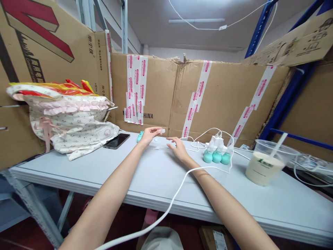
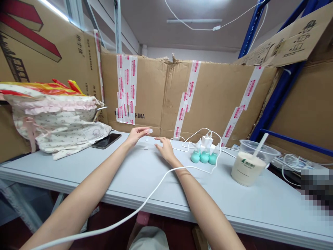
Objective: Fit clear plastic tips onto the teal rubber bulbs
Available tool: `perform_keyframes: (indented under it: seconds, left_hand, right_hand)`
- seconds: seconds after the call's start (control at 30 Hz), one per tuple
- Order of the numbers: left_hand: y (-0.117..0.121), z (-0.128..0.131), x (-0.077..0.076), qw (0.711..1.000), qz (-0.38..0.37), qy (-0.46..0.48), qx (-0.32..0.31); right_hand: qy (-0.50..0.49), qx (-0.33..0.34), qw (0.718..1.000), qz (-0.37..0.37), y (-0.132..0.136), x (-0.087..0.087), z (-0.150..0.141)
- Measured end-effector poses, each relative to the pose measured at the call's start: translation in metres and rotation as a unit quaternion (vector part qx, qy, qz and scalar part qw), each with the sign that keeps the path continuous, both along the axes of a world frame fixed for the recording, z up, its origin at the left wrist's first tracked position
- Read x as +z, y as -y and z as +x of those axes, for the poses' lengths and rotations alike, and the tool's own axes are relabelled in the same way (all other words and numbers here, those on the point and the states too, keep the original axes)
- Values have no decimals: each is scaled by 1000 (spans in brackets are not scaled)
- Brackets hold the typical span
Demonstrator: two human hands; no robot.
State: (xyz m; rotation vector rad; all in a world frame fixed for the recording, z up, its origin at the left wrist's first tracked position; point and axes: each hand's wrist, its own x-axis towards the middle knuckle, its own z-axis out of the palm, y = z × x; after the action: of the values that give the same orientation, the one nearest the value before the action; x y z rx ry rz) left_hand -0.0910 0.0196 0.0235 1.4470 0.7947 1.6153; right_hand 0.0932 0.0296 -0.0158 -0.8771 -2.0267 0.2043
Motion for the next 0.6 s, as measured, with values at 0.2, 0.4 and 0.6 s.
perform_keyframes:
  seconds: [0.2,0.4,0.6]
  left_hand:
    - [-6,-3,2,996,-9,94,-3]
    - [-7,-7,3,997,14,72,-8]
    - [-9,-8,-1,999,20,16,-30]
  right_hand:
    - [95,73,991,-62,-16,-14,-33]
    - [121,67,990,-10,-12,-14,-52]
    - [-65,53,993,-87,-1,1,-28]
